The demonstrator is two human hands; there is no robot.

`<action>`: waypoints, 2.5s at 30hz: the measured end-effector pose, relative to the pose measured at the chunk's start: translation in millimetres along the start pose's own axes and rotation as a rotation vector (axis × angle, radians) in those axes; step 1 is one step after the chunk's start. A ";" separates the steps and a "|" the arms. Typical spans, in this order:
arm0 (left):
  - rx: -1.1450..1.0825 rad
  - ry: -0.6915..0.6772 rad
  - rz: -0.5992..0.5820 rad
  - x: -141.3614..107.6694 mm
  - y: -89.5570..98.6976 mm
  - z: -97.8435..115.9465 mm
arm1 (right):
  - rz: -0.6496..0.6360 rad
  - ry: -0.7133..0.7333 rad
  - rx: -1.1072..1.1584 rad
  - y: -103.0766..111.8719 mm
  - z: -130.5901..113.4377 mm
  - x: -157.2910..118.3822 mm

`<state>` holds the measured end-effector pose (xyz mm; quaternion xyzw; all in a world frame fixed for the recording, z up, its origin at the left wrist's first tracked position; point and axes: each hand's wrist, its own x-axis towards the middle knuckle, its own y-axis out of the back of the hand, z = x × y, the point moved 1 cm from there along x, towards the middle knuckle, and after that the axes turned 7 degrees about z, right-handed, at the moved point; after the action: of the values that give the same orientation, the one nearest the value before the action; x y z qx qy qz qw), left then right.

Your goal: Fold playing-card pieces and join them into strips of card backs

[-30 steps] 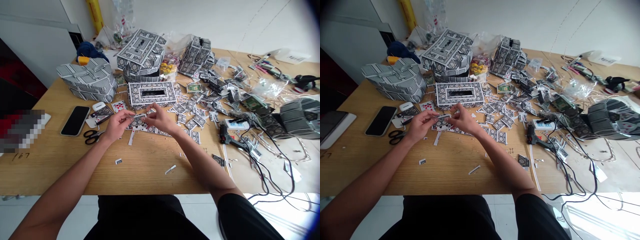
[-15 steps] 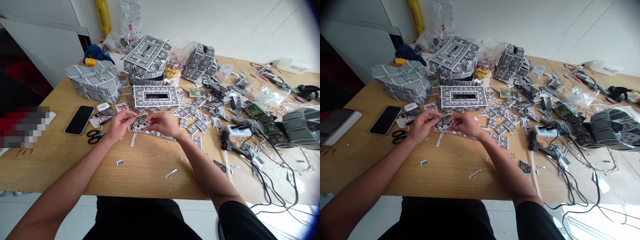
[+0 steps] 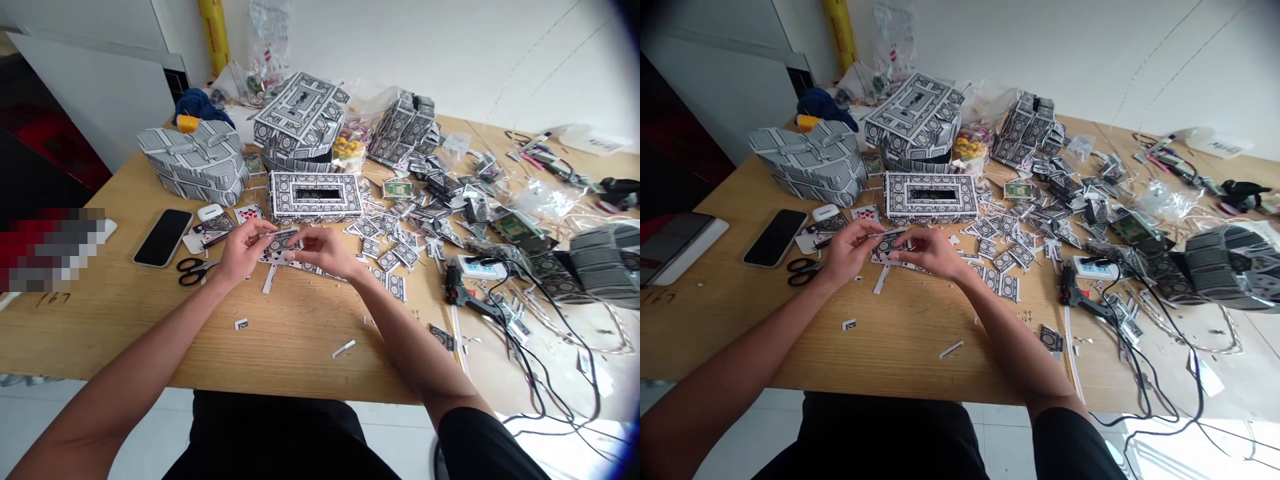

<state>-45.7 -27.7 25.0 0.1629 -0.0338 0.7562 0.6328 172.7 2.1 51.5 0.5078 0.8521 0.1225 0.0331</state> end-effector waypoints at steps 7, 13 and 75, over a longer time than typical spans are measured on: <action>0.036 -0.003 -0.040 -6.0 -2.0 3.7 | 0.079 -0.132 0.195 -7.6 2.1 -0.1; -0.072 0.105 -0.138 -4.8 -0.5 10.3 | 0.140 -0.162 0.225 -11.5 3.4 0.9; -0.025 0.096 -0.168 -2.1 5.0 10.3 | 0.211 -0.071 0.188 -8.6 -0.7 1.1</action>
<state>-48.1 -33.4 34.9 0.1205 0.0010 0.7069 0.6970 164.7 -1.0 50.2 0.5994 0.8000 0.0272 0.0023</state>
